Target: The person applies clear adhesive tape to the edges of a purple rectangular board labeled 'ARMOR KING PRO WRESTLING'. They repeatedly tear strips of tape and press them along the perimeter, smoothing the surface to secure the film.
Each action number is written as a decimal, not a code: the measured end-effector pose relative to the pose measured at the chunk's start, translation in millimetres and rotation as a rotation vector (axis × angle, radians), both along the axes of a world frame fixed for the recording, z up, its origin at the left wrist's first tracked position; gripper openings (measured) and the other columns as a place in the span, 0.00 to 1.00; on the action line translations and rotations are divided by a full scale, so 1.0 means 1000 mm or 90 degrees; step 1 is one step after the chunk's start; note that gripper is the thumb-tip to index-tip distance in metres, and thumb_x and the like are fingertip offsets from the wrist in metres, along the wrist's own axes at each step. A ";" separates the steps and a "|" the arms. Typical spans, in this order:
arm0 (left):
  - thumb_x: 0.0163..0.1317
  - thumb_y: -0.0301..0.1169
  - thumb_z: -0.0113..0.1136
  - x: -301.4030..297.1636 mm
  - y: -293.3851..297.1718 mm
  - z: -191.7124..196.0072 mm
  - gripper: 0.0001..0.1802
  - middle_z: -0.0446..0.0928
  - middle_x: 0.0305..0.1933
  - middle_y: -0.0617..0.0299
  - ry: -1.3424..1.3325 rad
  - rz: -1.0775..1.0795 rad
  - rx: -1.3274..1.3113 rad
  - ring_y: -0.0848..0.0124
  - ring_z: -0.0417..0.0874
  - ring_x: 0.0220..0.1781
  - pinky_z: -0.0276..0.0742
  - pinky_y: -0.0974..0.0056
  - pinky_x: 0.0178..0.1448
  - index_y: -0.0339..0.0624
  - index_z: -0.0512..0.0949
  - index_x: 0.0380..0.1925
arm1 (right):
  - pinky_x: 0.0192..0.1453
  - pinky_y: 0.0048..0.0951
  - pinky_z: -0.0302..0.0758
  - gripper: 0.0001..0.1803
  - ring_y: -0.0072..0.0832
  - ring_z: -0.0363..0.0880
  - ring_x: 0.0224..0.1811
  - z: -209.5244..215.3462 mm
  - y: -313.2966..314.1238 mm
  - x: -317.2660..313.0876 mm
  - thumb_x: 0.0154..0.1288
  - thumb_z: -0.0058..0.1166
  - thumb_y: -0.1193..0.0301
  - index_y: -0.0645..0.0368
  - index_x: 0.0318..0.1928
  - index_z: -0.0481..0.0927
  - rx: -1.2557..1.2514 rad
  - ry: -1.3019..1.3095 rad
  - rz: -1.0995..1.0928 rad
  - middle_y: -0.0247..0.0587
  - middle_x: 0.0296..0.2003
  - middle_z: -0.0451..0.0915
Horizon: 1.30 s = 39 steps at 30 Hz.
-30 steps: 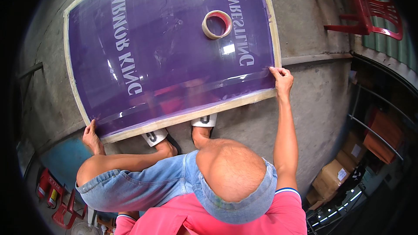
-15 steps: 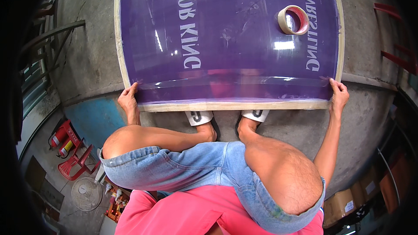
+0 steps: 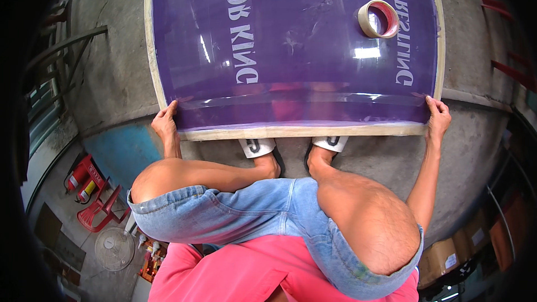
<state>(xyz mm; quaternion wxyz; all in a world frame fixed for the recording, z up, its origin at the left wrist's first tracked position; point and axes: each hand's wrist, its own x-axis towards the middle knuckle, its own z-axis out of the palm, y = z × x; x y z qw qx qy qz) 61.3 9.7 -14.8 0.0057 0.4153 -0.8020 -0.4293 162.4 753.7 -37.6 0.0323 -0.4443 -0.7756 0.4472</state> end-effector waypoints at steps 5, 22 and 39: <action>0.54 0.29 0.77 -0.002 -0.003 -0.004 0.11 0.84 0.30 0.62 -0.022 -0.004 -0.021 0.77 0.80 0.32 0.75 0.71 0.41 0.33 0.86 0.30 | 0.47 0.23 0.73 0.14 0.19 0.78 0.38 -0.007 0.009 0.005 0.56 0.74 0.67 0.63 0.38 0.87 0.040 -0.017 -0.006 0.33 0.34 0.84; 0.51 0.36 0.79 0.003 -0.025 -0.015 0.15 0.81 0.28 0.66 -0.044 -0.004 -0.018 0.77 0.76 0.32 0.72 0.70 0.40 0.35 0.86 0.29 | 0.44 0.26 0.75 0.12 0.23 0.78 0.37 0.008 -0.023 -0.008 0.54 0.74 0.70 0.66 0.32 0.87 0.066 0.041 -0.011 0.37 0.39 0.79; 0.51 0.27 0.78 -0.001 -0.001 0.002 0.10 0.81 0.25 0.64 0.010 0.020 0.005 0.77 0.77 0.28 0.72 0.72 0.37 0.31 0.85 0.27 | 0.47 0.30 0.75 0.16 0.26 0.79 0.39 -0.008 -0.024 -0.005 0.57 0.73 0.61 0.62 0.36 0.87 0.261 0.004 0.059 0.40 0.38 0.82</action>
